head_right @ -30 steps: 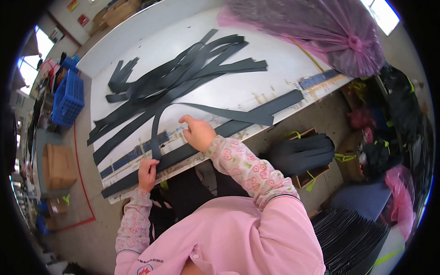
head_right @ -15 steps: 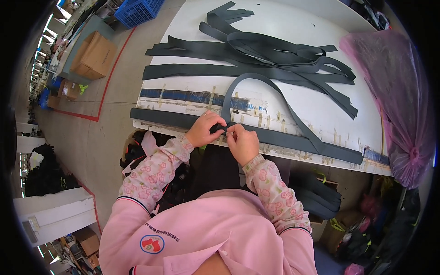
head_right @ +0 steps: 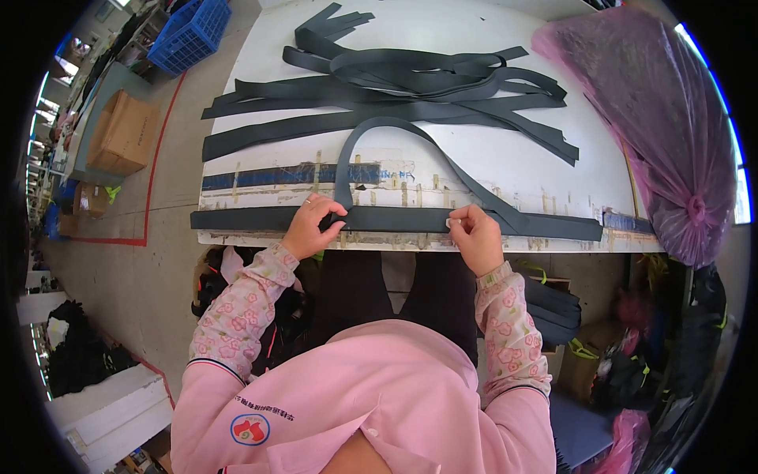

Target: Organizing and counting black fabric straps at a factory workstation.

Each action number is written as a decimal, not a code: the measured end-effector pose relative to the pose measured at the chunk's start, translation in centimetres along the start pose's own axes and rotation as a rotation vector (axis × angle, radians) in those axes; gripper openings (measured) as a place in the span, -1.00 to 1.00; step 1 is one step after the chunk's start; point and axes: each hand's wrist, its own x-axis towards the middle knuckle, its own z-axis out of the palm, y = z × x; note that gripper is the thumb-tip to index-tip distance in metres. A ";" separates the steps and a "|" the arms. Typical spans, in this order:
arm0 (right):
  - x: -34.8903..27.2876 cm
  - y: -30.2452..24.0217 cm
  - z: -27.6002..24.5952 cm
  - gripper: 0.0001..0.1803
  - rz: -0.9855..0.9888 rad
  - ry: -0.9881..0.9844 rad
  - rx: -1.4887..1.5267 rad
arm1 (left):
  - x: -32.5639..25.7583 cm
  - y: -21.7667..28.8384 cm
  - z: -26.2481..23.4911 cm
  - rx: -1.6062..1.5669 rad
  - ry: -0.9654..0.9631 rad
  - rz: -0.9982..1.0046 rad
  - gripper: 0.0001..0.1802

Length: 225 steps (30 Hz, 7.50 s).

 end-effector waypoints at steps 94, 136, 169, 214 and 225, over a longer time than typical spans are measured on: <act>-1.4 1.2 -1.8 -0.95 -0.254 0.093 -0.369 | 0.4 0.9 0.1 0.063 -0.023 -0.042 -0.60; -0.6 -4.2 14.3 -0.91 -0.287 -0.187 -0.308 | -0.2 0.2 0.6 0.123 0.058 0.055 -0.63; -1.1 2.0 -2.0 -0.96 -0.271 0.082 -0.386 | 0.4 1.3 0.1 0.106 -0.043 -0.027 -0.56; -0.5 -5.8 13.4 -0.79 -0.296 -0.244 -0.247 | -0.3 0.2 0.4 0.099 -0.006 -0.007 -0.53; -0.2 -4.7 13.9 -0.77 -0.264 -0.235 -0.248 | -0.2 0.0 0.8 0.094 0.070 0.063 -0.48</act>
